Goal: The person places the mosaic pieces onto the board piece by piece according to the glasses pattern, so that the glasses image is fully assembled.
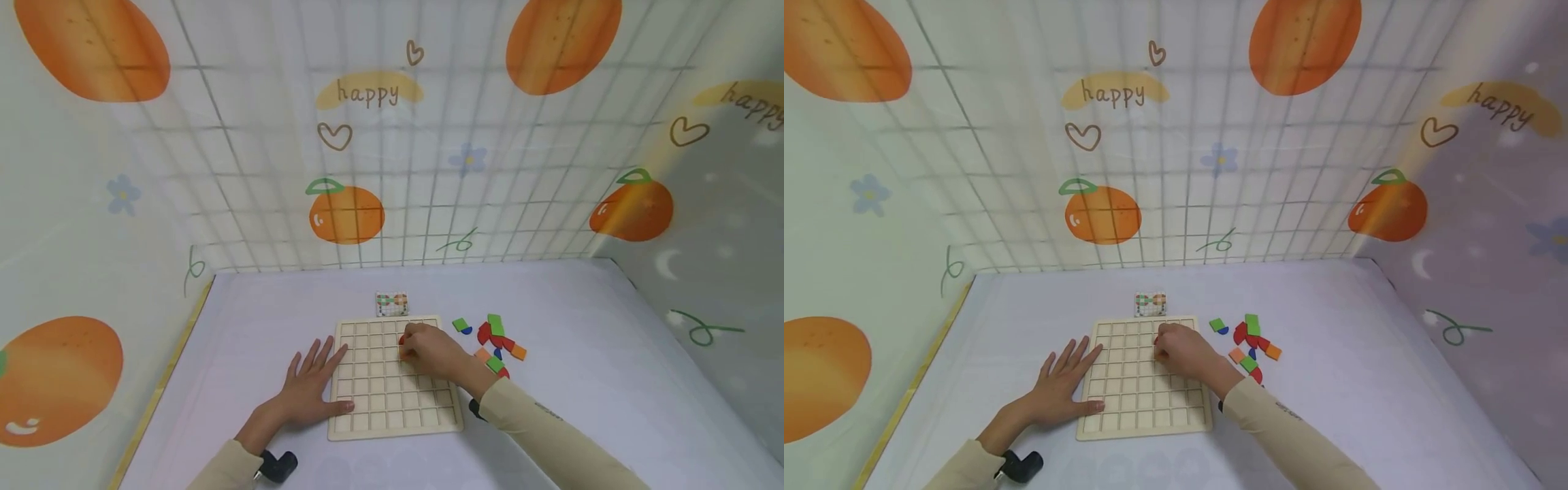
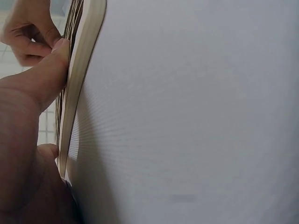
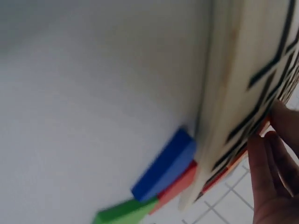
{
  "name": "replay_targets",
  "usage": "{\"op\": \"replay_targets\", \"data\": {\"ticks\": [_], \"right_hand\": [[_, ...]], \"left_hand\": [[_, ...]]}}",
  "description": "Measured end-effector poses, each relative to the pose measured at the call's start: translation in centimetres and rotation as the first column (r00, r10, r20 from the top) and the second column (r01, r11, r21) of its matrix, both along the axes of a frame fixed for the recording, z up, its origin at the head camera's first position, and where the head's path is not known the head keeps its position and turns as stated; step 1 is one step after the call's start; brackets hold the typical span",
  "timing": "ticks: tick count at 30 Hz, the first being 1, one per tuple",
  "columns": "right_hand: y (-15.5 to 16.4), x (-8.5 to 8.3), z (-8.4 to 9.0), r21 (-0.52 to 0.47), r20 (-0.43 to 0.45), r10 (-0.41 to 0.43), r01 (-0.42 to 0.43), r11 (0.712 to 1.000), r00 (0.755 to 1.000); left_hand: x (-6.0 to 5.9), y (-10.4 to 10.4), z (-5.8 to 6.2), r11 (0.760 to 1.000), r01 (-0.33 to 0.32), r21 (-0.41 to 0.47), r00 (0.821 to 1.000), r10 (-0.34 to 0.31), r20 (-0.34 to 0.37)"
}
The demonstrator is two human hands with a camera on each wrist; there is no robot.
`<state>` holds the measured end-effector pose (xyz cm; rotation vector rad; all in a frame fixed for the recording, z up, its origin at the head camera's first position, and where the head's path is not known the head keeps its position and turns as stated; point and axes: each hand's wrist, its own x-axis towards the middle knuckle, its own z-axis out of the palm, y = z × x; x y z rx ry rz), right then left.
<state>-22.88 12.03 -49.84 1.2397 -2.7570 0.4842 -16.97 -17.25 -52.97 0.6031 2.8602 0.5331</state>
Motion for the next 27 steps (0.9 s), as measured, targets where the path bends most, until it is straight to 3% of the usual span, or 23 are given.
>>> {"op": "replay_targets", "data": {"ticks": [10,18,27], "right_hand": [[1.5,0.5,-0.1,-0.041,0.048,-0.04,0.042,0.998,0.998],[4.7,1.7,-0.8,-0.025,0.0,-0.111,0.111,0.993,0.994],[7.6,2.9,-1.2,0.007,0.009,-0.202,0.202,0.979,0.979]], "left_hand": [[0.1,-0.2,0.0,1.0,0.001,-0.001,1.0,-0.001,0.0],[0.2,-0.1,0.1,1.0,-0.012,0.013,1.0,0.012,-0.001],[0.2,0.0,-0.1,1.0,-0.015,-0.019,1.0,0.015,-0.015]]}}
